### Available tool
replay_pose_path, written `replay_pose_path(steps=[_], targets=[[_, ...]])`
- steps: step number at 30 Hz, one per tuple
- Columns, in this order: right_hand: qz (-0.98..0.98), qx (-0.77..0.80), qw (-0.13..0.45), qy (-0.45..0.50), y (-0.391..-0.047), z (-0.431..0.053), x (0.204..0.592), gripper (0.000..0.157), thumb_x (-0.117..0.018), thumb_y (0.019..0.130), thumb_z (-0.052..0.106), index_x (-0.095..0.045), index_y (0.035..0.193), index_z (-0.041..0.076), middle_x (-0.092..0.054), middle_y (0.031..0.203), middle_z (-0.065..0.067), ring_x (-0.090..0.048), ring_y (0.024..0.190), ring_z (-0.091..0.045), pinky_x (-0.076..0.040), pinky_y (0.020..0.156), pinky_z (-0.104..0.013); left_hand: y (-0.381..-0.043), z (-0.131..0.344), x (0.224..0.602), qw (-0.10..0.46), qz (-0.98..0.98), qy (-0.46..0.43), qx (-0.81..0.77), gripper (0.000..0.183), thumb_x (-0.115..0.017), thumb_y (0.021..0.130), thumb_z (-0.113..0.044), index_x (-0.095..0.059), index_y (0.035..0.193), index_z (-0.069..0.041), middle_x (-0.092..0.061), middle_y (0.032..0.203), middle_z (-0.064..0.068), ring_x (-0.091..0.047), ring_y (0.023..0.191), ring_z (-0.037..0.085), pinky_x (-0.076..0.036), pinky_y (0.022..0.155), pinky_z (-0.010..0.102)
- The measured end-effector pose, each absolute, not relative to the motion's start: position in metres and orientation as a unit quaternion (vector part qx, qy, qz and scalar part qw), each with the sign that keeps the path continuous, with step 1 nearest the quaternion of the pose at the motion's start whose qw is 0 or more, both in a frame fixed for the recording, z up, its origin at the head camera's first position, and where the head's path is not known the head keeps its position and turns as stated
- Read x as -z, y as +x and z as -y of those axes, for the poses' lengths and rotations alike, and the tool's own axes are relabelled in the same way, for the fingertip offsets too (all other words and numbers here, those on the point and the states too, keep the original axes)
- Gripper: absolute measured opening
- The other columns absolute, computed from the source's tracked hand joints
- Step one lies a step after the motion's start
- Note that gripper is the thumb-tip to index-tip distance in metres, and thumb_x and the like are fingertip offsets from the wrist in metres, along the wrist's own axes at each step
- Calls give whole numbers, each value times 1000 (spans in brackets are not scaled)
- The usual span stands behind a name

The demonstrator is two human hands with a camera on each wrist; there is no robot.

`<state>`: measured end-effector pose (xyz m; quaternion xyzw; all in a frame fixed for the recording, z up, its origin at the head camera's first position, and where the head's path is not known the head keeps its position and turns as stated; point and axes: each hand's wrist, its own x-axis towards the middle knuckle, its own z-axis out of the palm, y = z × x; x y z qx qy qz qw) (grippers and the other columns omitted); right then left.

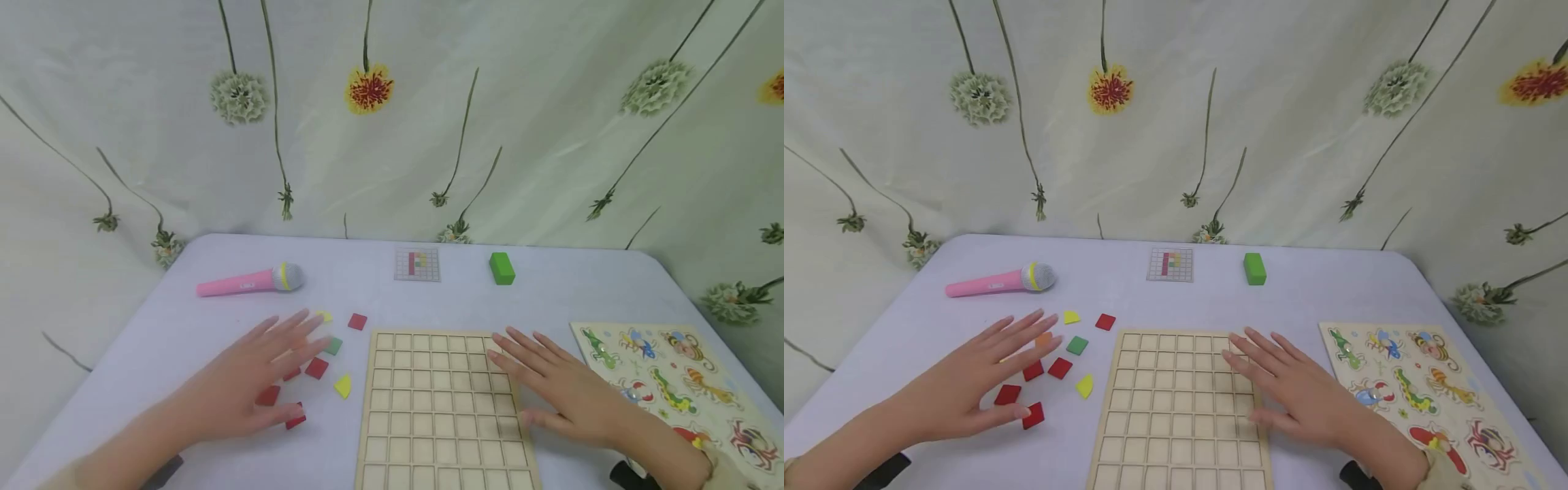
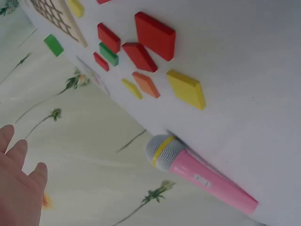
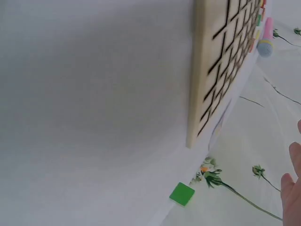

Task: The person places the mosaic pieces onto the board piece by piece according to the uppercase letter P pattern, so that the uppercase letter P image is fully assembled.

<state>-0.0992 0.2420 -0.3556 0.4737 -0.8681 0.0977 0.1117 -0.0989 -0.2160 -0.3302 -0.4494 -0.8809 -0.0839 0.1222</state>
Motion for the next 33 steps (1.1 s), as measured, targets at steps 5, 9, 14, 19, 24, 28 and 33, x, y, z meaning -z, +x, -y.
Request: replay_pose_path(steps=[5, 9, 14, 19, 24, 28, 33], targets=[[920, -171, 75, 344, -94, -238, 341, 66, -57, 94, 28, -23, 149, 19, -19, 153, -3, -18, 137, -27, -18, 107, -45, -101, 225, 323, 125, 913, -358, 151, 76, -73, 80, -37, -36, 145, -22, -33, 147, -4, -35, 129, 18, -39, 97, 40], [925, -315, 29, 211, -93, -231, 335, 55, -52, 97, 27, -30, 147, 20, -28, 149, -5, -26, 134, -31, -29, 97, -58, -106, 234, 332, 110, 920, -283, 249, 64, -77, 79, -18, -49, 136, -23, -49, 133, -9, -46, 119, 13, -48, 85, 33], [876, -470, 2, 108, -102, -213, 344, 44, -48, 99, 26, -42, 138, 6, -39, 141, -16, -31, 130, -37, -26, 100, -56, -118, 256, 351, 51, 915, -212, 340, 46, -72, 84, -16, -57, 127, -17, -57, 124, -2, -50, 116, 18, -46, 88, 41], [818, -574, -23, 27, -119, -192, 362, 40, -47, 99, 21, -44, 135, 4, -40, 141, -16, -31, 131, -33, -24, 103, -53, -124, 282, 369, -27, 908, -175, 379, 46, -67, 88, -24, -54, 129, -10, -56, 126, 7, -49, 116, 14, -45, 89, 42], [771, -634, -32, -51, -134, -196, 386, 38, -44, 99, 13, -42, 136, 2, -40, 141, -14, -32, 131, -24, -25, 105, -41, -123, 291, 382, -83, 891, -137, 424, 44, -68, 86, -28, -58, 124, -7, -61, 116, 6, -58, 102, 13, -48, 78, 23], [759, -646, -31, -75, -138, -204, 402, 39, -44, 99, 7, -40, 138, 2, -40, 142, -12, -32, 132, -19, -29, 104, -31, -120, 290, 385, -136, 889, -135, 416, 40, -71, 84, -29, -63, 117, -8, -64, 104, 2, -60, 91, 17, -50, 74, 25], [785, -618, 1, -43, -138, -207, 409, 37, -50, 95, 1, -48, 132, 1, -48, 136, -13, -42, 125, -21, -38, 92, -18, -113, 283, 390, -181, 901, -113, 377, 44, -76, 76, -39, -67, 113, -16, -63, 100, -3, -58, 90, 18, -51, 73, 28]])
